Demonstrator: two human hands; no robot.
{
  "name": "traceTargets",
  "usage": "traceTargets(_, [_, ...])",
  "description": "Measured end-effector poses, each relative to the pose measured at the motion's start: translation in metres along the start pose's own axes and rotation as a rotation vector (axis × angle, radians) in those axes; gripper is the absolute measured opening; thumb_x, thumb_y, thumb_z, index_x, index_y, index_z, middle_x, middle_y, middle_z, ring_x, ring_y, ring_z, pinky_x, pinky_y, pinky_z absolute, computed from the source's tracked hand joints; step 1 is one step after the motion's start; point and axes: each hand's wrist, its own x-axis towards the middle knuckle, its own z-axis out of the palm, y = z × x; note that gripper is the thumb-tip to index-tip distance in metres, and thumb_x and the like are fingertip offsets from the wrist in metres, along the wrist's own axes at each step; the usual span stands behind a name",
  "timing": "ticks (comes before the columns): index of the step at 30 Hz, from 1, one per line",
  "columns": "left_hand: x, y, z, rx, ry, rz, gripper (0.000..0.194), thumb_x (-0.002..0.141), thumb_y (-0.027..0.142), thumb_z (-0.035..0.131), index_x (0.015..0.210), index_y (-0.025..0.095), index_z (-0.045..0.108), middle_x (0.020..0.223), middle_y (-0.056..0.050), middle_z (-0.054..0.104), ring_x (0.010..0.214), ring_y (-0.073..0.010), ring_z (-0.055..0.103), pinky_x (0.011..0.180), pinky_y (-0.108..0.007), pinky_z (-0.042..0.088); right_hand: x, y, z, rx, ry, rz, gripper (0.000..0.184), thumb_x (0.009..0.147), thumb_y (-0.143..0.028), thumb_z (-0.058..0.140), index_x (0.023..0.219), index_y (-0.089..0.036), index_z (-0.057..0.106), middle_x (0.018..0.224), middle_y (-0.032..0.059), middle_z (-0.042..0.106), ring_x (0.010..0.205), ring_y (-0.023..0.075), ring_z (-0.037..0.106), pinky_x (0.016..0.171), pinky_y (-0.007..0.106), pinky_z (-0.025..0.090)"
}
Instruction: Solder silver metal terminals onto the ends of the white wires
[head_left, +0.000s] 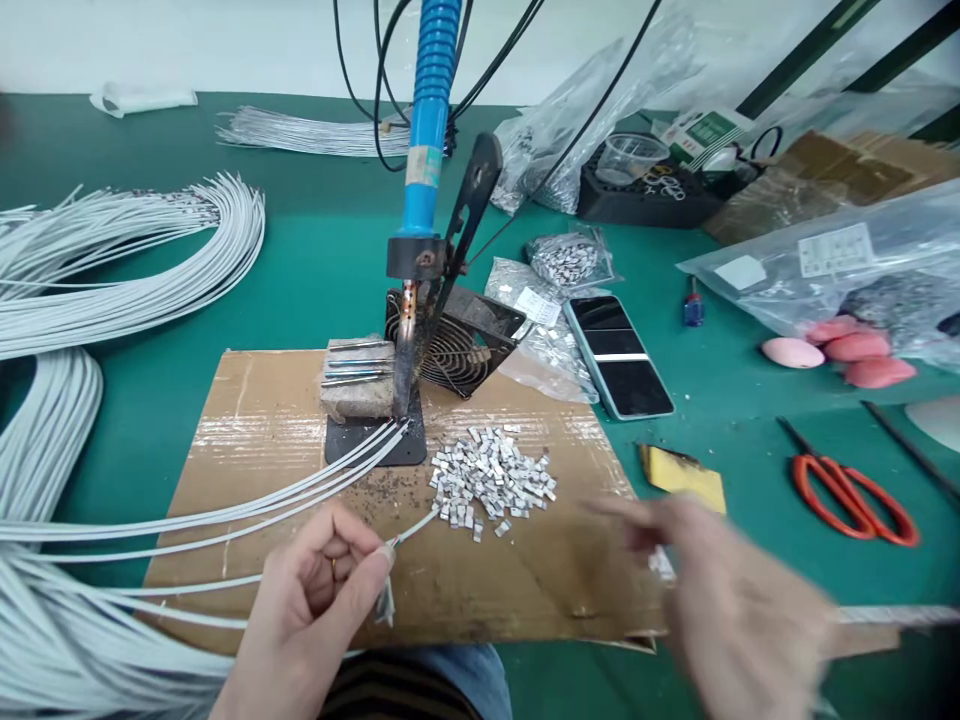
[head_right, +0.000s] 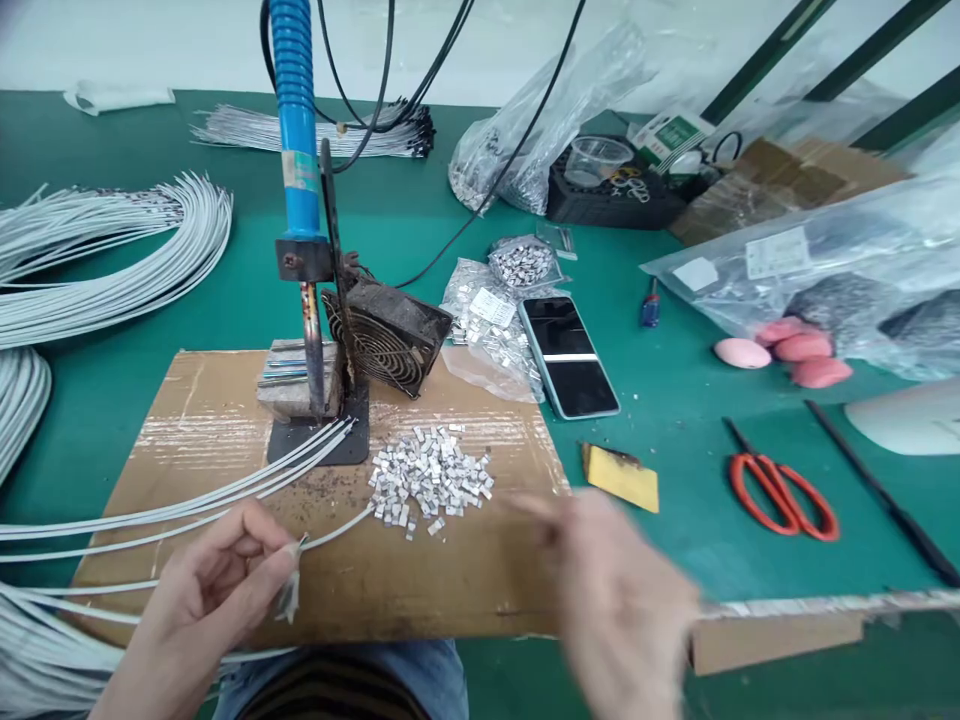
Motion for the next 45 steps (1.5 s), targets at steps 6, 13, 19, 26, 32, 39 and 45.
traceTargets(6, [-0.002,0.000,-0.001,-0.033,-0.032,-0.031,0.054,0.071,0.064,0.089,0.070,0.016,0.064,0.059,0.007,0.049,0.056,-0.0070,0.037,0.053,-0.020,0.028,-0.044,-0.085,0.074,0.772,-0.488,0.114,0.020,0.092,-0.020,0.075,0.093,-0.035,0.089,0.074,-0.0001,0.078,0.063,0.0129,0.070,0.056,0.019,0.054])
traceTargets(13, [-0.001,0.000,-0.001,-0.099,-0.046,-0.063,0.055,0.068,0.062,0.093,0.068,0.017,0.061,0.057,0.008,0.046,0.054,-0.0061,0.034,0.052,-0.019,0.028,-0.044,-0.088,0.076,0.929,-0.533,0.171,0.017,0.094,-0.025,0.077,0.099,-0.035,0.089,0.073,0.0006,0.076,0.062,0.0117,0.065,0.058,0.020,0.051])
traceTargets(19, [-0.001,-0.001,-0.002,-0.124,-0.061,-0.072,0.051,0.068,0.058,0.094,0.069,0.016,0.064,0.057,0.007,0.052,0.054,-0.0056,0.040,0.053,-0.017,0.032,-0.043,-0.091,0.071,0.908,-0.575,0.241,0.020,0.092,-0.022,0.077,0.096,-0.037,0.089,0.072,-0.0006,0.074,0.064,0.0116,0.061,0.061,0.021,0.049])
traceTargets(26, [-0.001,-0.001,0.000,-0.097,-0.041,-0.069,0.054,0.066,0.058,0.095,0.068,0.015,0.062,0.058,0.005,0.060,0.055,-0.0062,0.049,0.055,-0.016,0.035,-0.045,-0.099,0.066,0.990,-0.627,0.537,0.006,0.083,-0.032,0.085,0.083,-0.031,0.090,0.066,-0.0025,0.060,0.045,0.0033,0.042,0.044,0.019,0.029])
traceTargets(32, [-0.003,-0.004,-0.002,0.004,-0.075,-0.049,0.042,0.072,0.045,0.093,0.070,0.015,0.064,0.058,0.006,0.057,0.055,-0.0063,0.046,0.054,-0.016,0.034,-0.038,-0.095,0.066,0.893,-0.622,0.497,0.007,0.072,-0.021,0.083,0.068,-0.025,0.087,0.059,-0.0014,0.060,0.046,0.0046,0.042,0.043,0.017,0.029])
traceTargets(39, [0.001,-0.015,-0.017,0.239,-0.203,0.056,0.030,0.093,0.047,0.071,0.081,0.019,0.068,0.066,0.001,0.062,0.060,-0.0117,0.056,0.057,-0.018,0.045,-0.021,-0.096,0.052,0.643,-0.645,0.063,0.018,0.082,-0.016,0.074,0.074,-0.023,0.088,0.056,0.0010,0.064,0.051,0.0106,0.055,0.047,0.018,0.041])
traceTargets(45, [-0.005,-0.025,-0.013,0.396,-0.109,0.190,0.030,0.098,0.048,0.062,0.087,0.022,0.071,0.076,-0.003,0.072,0.062,-0.0145,0.062,0.055,-0.020,0.045,-0.017,-0.095,0.042,0.552,-0.708,-0.026,0.018,0.089,-0.018,0.071,0.083,-0.022,0.088,0.061,0.0007,0.065,0.055,0.0111,0.056,0.050,0.019,0.044])
